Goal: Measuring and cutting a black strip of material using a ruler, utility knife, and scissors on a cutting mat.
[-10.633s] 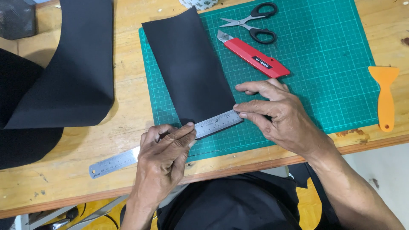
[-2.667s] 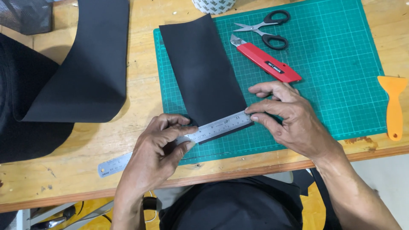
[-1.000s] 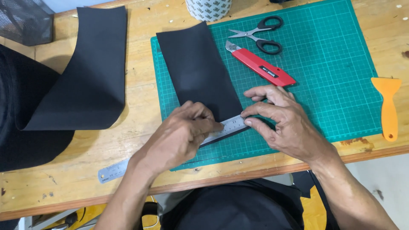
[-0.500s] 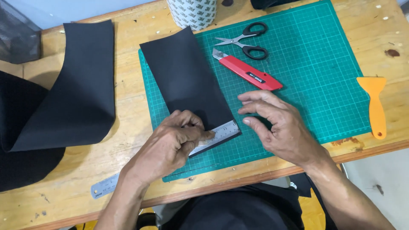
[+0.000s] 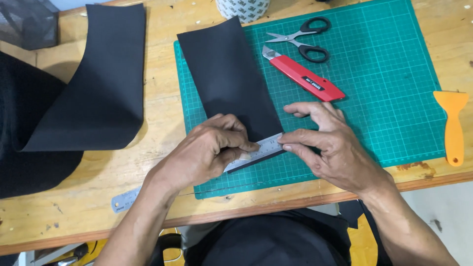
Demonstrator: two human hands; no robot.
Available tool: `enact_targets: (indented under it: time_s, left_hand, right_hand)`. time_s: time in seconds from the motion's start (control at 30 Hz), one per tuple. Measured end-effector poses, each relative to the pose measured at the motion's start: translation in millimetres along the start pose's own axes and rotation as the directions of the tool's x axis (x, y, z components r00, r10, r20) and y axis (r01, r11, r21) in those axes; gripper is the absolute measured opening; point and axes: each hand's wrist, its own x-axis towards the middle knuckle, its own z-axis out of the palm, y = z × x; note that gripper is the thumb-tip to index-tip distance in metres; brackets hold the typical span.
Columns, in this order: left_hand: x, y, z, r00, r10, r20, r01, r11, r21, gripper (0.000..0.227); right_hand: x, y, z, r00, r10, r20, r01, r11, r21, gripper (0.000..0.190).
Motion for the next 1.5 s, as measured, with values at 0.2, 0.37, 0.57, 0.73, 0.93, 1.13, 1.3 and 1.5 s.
enact_targets:
  time_s: [0.2, 0.37, 0.57, 0.73, 0.93, 1.13, 1.3, 1.5]
  left_hand:
    - [0.0, -5.9, -13.4, 0.997, -0.040, 0.060, 0.044, 0.996, -0.074, 0.027]
    - [-2.5, -5.2, -14.7, 0.992, -0.120, 0.041, 0.124, 0.986, -0.111, 0.019]
    - [-8.2, -7.9, -13.0, 0.997, -0.072, 0.012, 0.073, 0.995, -0.073, 0.020]
    - [-11.2, -6.7, -16.2, 0.999, -0.036, 0.024, 0.038, 0.996, -0.078, 0.027]
    - [-10.7, -6.5, -18.8, 0.998, -0.045, 0.034, 0.048, 0.996, -0.075, 0.020]
    - [-12.1, -8.5, -19.6, 0.999, -0.024, 0.038, 0.027, 0.996, -0.079, 0.022]
    - [-12.6, -13.9, -21.8, 0.995, 0.003, 0.099, 0.003, 0.998, -0.068, 0.016]
    - [-11.5, -14.5, -24.2, 0.994, 0.027, 0.106, -0.020, 0.998, -0.065, 0.014]
  right_hand:
    - [0.1, -1.8, 0.9, 0.999, 0.033, 0.029, -0.033, 0.999, -0.014, 0.011]
    - [0.6, -7.2, -0.3, 0.997, 0.058, 0.054, -0.056, 0.998, -0.026, 0.013]
    - [-1.2, -10.4, 0.1, 0.995, 0.068, 0.068, -0.064, 0.996, -0.059, 0.016]
    - [-2.2, -12.0, 1.0, 0.997, 0.053, 0.057, -0.047, 0.994, -0.103, 0.015]
    - [-1.4, -13.4, 1.4, 0.997, 0.056, 0.050, -0.051, 0.993, -0.103, 0.013]
    - [-1.4, -15.2, 1.9, 0.995, 0.089, 0.055, -0.083, 0.991, -0.107, 0.014]
    - [-0.6, -17.2, 1.9, 0.993, 0.099, 0.068, -0.091, 0.990, -0.104, 0.015]
    - [1.5, -18.5, 1.6, 0.994, 0.089, 0.058, -0.084, 0.992, -0.094, 0.013]
